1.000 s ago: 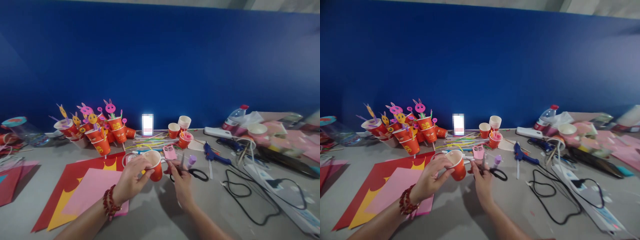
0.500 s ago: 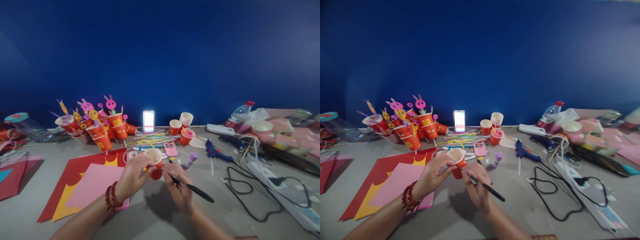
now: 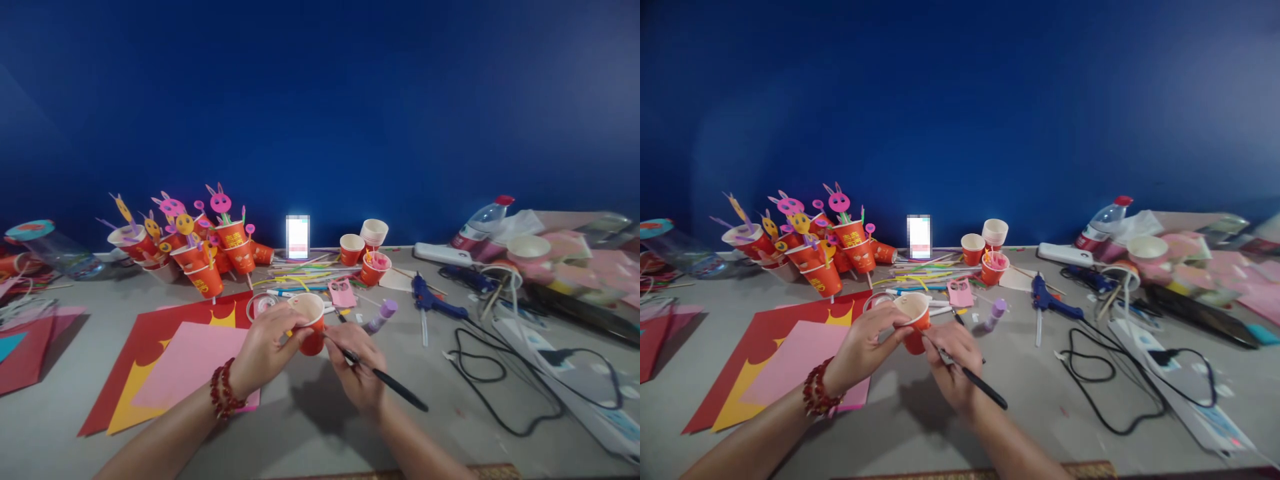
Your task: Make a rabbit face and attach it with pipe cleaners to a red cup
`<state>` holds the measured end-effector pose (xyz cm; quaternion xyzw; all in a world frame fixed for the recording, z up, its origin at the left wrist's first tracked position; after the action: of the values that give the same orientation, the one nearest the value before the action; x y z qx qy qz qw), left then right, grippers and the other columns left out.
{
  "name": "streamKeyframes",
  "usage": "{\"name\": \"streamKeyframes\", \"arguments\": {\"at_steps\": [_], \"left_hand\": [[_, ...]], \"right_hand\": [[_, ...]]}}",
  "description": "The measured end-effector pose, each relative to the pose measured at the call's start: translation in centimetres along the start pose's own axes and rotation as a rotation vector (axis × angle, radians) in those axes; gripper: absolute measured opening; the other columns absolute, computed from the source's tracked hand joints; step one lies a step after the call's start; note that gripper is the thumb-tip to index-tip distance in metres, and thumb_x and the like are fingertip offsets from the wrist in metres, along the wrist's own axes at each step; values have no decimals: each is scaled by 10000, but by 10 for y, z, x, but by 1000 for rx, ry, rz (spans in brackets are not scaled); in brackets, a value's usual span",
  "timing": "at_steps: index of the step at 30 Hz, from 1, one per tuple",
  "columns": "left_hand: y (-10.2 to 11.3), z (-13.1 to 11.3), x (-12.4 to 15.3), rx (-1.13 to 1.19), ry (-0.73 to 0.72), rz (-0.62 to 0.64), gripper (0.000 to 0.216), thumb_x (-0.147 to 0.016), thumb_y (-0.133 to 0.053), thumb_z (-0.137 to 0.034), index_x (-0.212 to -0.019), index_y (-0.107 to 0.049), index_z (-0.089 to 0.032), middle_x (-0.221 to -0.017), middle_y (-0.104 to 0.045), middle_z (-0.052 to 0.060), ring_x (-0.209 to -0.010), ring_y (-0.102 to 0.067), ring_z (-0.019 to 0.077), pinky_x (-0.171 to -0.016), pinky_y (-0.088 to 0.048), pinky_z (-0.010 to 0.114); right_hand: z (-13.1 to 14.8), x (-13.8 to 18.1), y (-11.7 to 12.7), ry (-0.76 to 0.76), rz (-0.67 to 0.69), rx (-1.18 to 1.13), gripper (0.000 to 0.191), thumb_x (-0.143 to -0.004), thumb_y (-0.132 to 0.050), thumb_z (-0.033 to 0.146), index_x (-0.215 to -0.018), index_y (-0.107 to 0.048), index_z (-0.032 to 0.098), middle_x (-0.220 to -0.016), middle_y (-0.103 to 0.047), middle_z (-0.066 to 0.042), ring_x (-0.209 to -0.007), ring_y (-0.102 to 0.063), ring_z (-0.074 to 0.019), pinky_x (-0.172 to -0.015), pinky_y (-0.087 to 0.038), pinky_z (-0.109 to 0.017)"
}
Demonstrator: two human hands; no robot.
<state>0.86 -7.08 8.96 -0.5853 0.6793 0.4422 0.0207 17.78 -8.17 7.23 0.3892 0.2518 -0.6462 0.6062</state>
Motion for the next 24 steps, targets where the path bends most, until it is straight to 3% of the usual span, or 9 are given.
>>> {"name": "streamKeyframes", "arguments": {"at_steps": [6, 12, 16, 21, 24], "left_hand": [[-2, -2, 1, -89, -33, 12, 75, -948, -583, -196, -916, -650, -197, -854, -708, 33, -820, -603, 194, -776, -464, 330], [-2, -13, 0, -208, -121, 41, 110, -960, -537, -165, -917, -636, -185, -853, -711, 36, -809, -585, 199, -782, -445, 348], [-2, -17, 0, -300, -160, 87, 131, -960, -509, -142, -931, -633, -178, -865, -709, 42, -812, -568, 207, -773, -434, 356], [-5, -19, 2, -428, -239, 54, 132, -948, -509, -123, -926, -627, -177, -871, -719, 50, -819, -590, 223, -804, -421, 387], [-5, -19, 3, -451, -230, 47, 143, -947, -502, -118, -909, -627, -176, -855, -716, 56, -814, -599, 228, -813, -419, 398]], "right_hand": [[-4, 6, -3, 93, 110, 53, 279, -832, -610, 33, -1003, -692, 238, -814, -762, -53, -766, -725, -231, -731, -579, -376], [0, 5, -4, 83, 139, 77, 224, -824, -614, 39, -916, -707, 221, -797, -758, -61, -760, -728, -228, -717, -591, -359], [-3, 6, -6, -42, 110, 27, 189, -851, -598, 65, -835, -697, 225, -745, -743, -40, -782, -736, -231, -743, -578, -354], [-28, 27, -11, -379, 58, -120, 165, -913, -600, 185, -780, -693, 218, -778, -734, -44, -821, -725, -221, -708, -573, -312], [-31, 31, -12, -399, 55, -144, 156, -930, -584, 191, -821, -691, 220, -815, -726, -43, -792, -706, -203, -711, -571, -313]]}}
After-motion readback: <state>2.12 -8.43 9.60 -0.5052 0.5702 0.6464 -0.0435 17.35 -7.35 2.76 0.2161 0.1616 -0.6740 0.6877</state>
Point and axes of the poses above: each hand's wrist, its own x-axis away from the middle knuckle, its own y-axis out of the back of the hand, z = x × y, the point moved 5 cm from there along -x, towards the middle knuckle
